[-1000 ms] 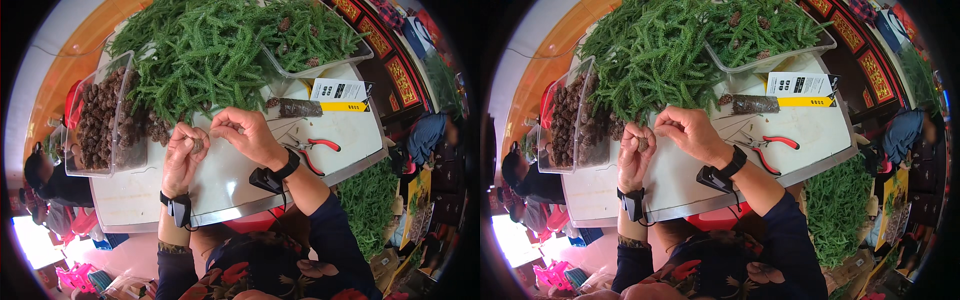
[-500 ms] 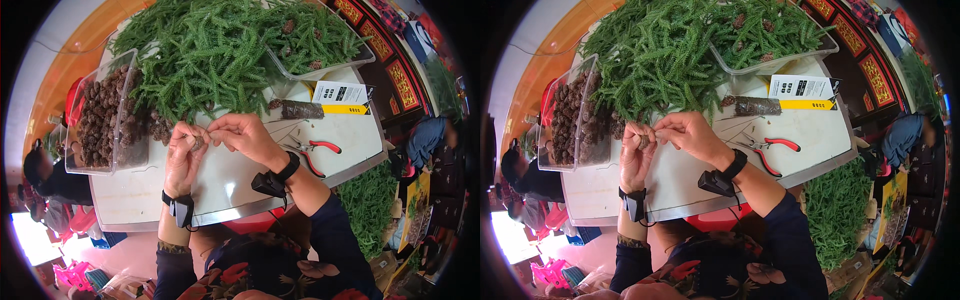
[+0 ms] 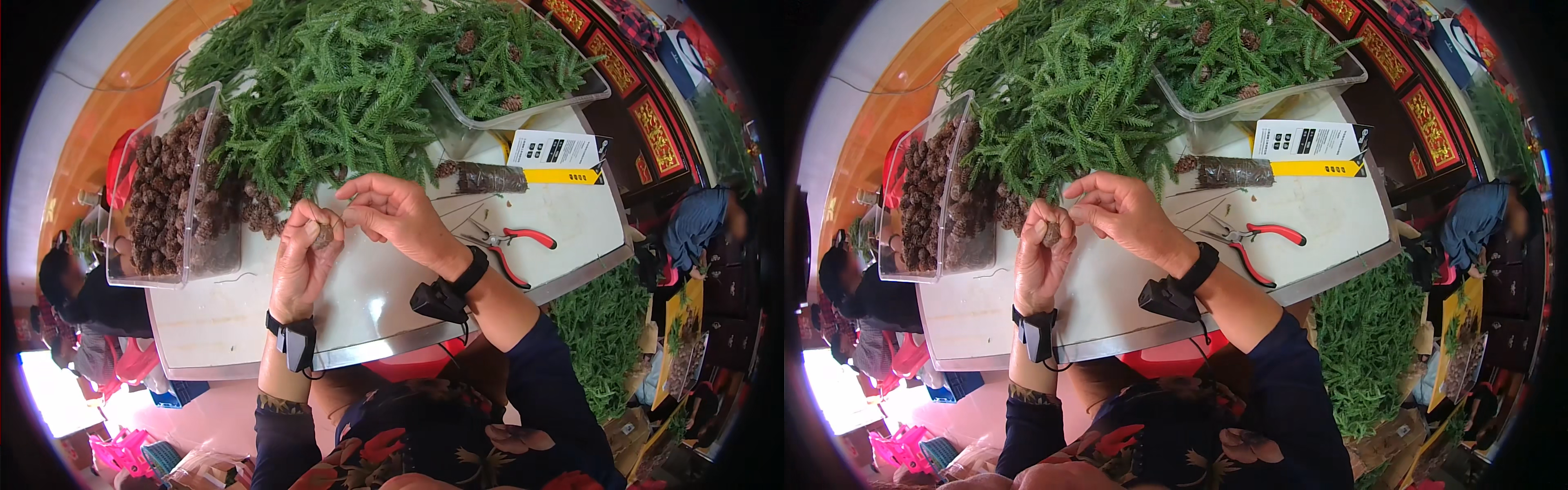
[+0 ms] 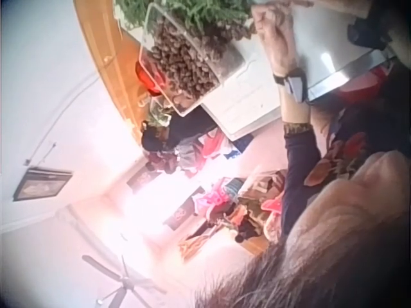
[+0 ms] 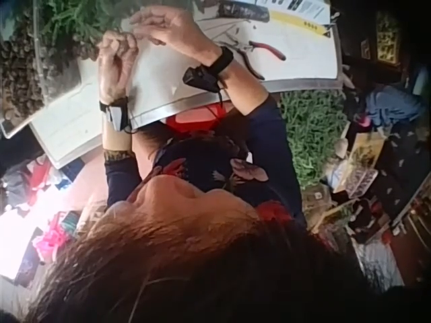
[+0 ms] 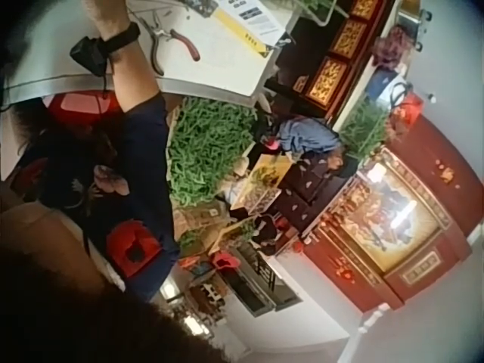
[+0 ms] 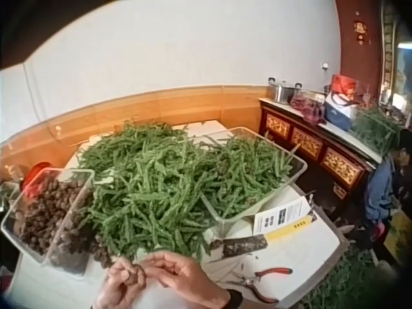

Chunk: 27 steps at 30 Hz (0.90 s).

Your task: The recorder is assembling small decorative items by attaching green leafy sprigs to small brown objects, possibly seeds or dried fruit.

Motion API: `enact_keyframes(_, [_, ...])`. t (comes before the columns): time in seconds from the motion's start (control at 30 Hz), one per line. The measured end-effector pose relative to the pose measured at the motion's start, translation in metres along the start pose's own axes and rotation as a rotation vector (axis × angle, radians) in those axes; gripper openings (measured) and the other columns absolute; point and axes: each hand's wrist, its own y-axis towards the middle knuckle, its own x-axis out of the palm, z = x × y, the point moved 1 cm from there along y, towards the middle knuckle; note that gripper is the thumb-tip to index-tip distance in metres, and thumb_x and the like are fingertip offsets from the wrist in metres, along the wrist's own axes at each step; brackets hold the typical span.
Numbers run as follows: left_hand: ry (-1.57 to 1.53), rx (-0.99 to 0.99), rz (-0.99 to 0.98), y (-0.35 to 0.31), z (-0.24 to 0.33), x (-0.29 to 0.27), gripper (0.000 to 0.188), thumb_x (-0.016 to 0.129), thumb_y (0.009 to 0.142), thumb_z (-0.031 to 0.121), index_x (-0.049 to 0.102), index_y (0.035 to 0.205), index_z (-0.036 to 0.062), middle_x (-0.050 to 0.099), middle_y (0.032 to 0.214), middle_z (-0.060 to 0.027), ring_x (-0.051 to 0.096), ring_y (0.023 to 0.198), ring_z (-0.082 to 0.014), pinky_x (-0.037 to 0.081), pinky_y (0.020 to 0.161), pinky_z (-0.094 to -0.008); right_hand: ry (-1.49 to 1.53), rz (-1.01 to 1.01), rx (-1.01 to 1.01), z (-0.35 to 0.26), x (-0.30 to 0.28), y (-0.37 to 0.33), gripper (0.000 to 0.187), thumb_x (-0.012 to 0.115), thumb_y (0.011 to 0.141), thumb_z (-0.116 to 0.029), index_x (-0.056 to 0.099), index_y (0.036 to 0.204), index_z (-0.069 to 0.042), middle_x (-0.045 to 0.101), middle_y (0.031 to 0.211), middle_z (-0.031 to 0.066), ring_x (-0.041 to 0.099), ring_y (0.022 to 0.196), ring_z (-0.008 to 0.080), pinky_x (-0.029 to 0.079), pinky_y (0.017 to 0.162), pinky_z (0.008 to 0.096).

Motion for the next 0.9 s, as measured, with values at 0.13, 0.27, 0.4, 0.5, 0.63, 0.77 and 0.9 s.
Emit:
enact_keyframes(0.13, [0.008,0.001,0.008,0.0019,-0.0017,0.0014,0.016,0.056,0.095,0.021,0.053,0.099,0.0063,0.058,0.086,-0.0101,0.044,0.065,-0.0101,0.036,0.055,-0.0194,-0.082,0.004,-0.046,-0.0015,-0.0041,0.0008,0.011,0.064,0.09,-0.002,0.063,0.1,-0.002,0.063,0.077,-0.0009,0.05,0.059,0.0025,0.037,0.051,0.0175])
enact_keyframes(0.27, [-0.022,-0.024,-0.006,0.0031,-0.0031,0.0001,0.018,0.056,0.095,0.022,0.053,0.101,0.0053,0.058,0.087,-0.0118,0.041,0.061,-0.0092,0.035,0.054,-0.0185,-0.08,0.001,-0.086,0.0009,-0.0067,0.001,0.006,0.063,0.09,-0.001,0.062,0.095,-0.001,0.063,0.076,-0.0011,0.05,0.059,0.0024,0.038,0.051,0.0172])
enact_keyframes(0.4, [-0.025,-0.028,0.017,0.0016,-0.004,0.001,0.019,0.056,0.096,0.022,0.052,0.102,0.0047,0.058,0.09,-0.0133,0.04,0.061,-0.0087,0.035,0.055,-0.0181,-0.093,0.013,-0.103,0.0017,-0.0058,0.0004,0.005,0.063,0.09,-0.001,0.062,0.095,-0.001,0.063,0.076,-0.0008,0.05,0.059,0.0023,0.039,0.052,0.0171])
enact_keyframes(0.5, [-0.03,-0.034,0.019,0.002,-0.0066,-0.0001,0.018,0.055,0.096,0.022,0.052,0.103,0.0049,0.058,0.092,-0.014,0.04,0.061,-0.0089,0.035,0.055,-0.0183,-0.089,0.02,-0.102,0.0024,-0.0069,0.0002,0.005,0.063,0.09,-0.001,0.062,0.095,-0.001,0.064,0.077,-0.0001,0.051,0.059,0.0023,0.039,0.052,0.0172])
enact_keyframes(0.63, [-0.079,-0.033,0.001,0.0023,-0.0085,0.0011,0.017,0.054,0.096,0.021,0.051,0.103,0.0053,0.058,0.095,-0.0145,0.04,0.061,-0.0091,0.036,0.056,-0.0189,-0.076,0.013,-0.097,0.0031,-0.008,0.0002,0.006,0.063,0.09,-0.002,0.062,0.096,-0.001,0.065,0.079,0.0009,0.051,0.06,0.0022,0.04,0.053,0.0172])
enact_keyframes(0.77, [-0.107,-0.032,-0.01,0.0036,-0.0083,0.0016,0.014,0.053,0.097,0.019,0.051,0.101,0.0057,0.058,0.097,-0.0145,0.04,0.063,-0.0094,0.037,0.058,-0.0197,-0.036,0.063,-0.093,0.0019,-0.0038,0.0004,0.01,0.063,0.09,-0.002,0.063,0.1,-0.001,0.066,0.08,0.0012,0.053,0.061,0.0022,0.04,0.053,0.0172])
enact_keyframes(0.9, [-0.096,-0.037,-0.003,0.0035,-0.0067,-0.0005,0.011,0.053,0.097,0.017,0.052,0.1,0.006,0.058,0.098,-0.0141,0.041,0.064,-0.0095,0.037,0.059,-0.0201,-0.043,0.02,-0.026,0.0008,-0.006,0.0031,0.016,0.063,0.09,-0.002,0.062,0.106,-0.001,0.066,0.08,0.0018,0.055,0.064,0.0026,0.041,0.055,0.0171])
